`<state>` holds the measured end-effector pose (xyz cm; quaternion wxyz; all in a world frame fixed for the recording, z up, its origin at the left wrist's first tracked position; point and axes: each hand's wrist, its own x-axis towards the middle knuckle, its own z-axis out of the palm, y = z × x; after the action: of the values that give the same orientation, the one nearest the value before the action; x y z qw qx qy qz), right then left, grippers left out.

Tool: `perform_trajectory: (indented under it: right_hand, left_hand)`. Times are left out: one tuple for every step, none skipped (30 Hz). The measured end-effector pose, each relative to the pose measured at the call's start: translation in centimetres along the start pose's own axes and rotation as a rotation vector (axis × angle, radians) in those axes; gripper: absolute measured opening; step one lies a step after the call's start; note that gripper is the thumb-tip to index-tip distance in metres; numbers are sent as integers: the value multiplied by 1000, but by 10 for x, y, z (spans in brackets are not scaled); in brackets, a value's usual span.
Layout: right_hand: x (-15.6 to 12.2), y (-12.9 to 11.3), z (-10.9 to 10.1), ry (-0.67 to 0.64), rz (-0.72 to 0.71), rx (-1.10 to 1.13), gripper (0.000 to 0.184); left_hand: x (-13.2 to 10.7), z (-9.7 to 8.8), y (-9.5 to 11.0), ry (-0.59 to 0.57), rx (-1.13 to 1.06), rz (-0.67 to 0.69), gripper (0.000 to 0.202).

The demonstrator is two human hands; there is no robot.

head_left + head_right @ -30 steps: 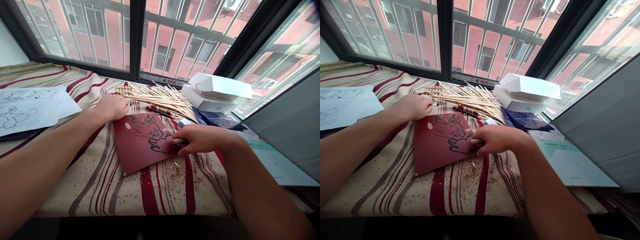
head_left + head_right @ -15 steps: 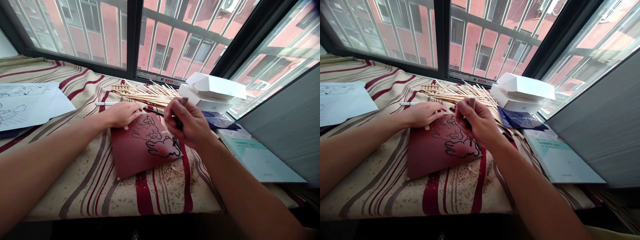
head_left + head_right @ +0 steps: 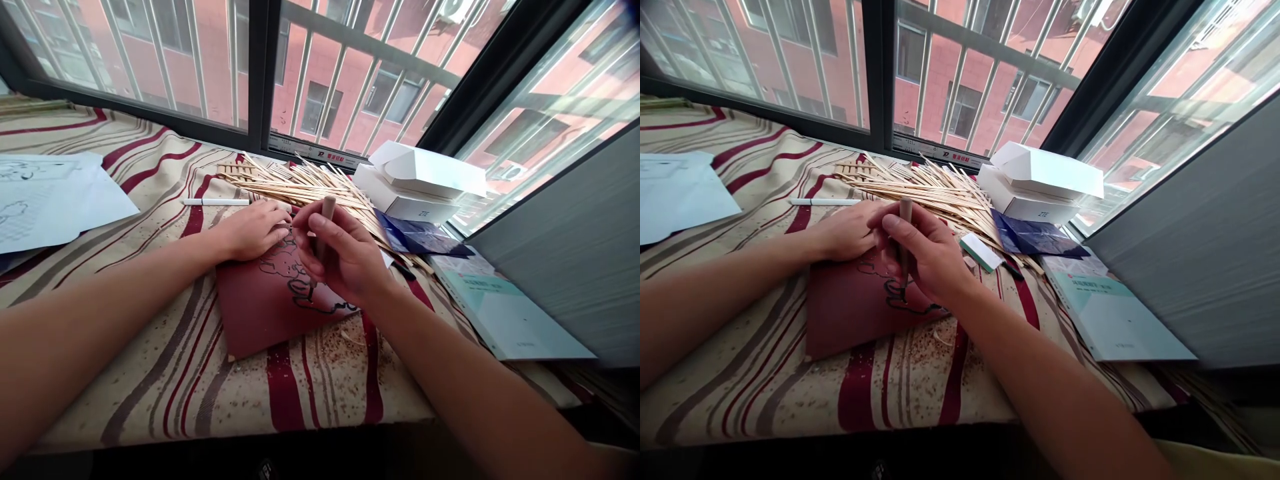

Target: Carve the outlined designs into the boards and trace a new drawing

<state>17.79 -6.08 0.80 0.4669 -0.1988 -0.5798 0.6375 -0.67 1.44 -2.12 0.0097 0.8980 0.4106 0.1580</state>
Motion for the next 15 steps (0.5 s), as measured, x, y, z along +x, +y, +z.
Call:
perform_trajectory:
  right_hand:
    - [0, 2, 0, 12, -4, -19, 20]
    - [1, 2, 1, 30, -9, -35, 20]
    - [1, 3, 1, 54, -14, -47, 20]
    - [1, 2, 1, 74, -18, -53, 20]
    - [1, 2, 1, 86, -22, -53, 20]
    - [1, 1, 2, 85, -13, -45, 19]
    - [1, 0, 1, 71, 7, -29, 18]
    - [0, -1, 1, 47, 31, -5, 17]
    - [0, -2, 1, 21, 52, 20, 16]
    - [0, -3, 0, 4, 63, 39, 14]
    - [-1, -3, 0, 0, 62, 46, 11]
    - [-1, -4, -1, 4, 49, 35, 9]
    - [-1, -4, -1, 9, 30, 8, 10]
    - [-2, -3, -1, 7, 11, -28, 11]
    - [-2, -3, -1, -4, -8, -63, 14]
  left_hand:
    - [0, 1, -1, 7, -19, -6, 46]
    - [1, 1, -2, 8, -30, -8, 46]
    - [1, 1, -2, 2, -34, -10, 46]
    - [1, 1, -2, -6, -33, -13, 45]
    - [1, 0, -1, -16, -30, -19, 44]
    - [1, -1, -1, -28, -27, -30, 43]
    - [1, -1, 0, -36, -22, -40, 42]
    - [1, -2, 1, -39, -17, -47, 41]
    - [1, -2, 1, -38, -16, -46, 41]
    - [1, -1, 1, -36, -18, -36, 40]
    - [2, -1, 0, -34, -23, -22, 40]
    - [2, 0, 0, -29, -29, -12, 39]
    - [2, 0, 0, -26, -34, -7, 38]
    - [2, -1, 0, -27, -36, -7, 38]
    - [2, -1, 1, -30, -36, -10, 37]
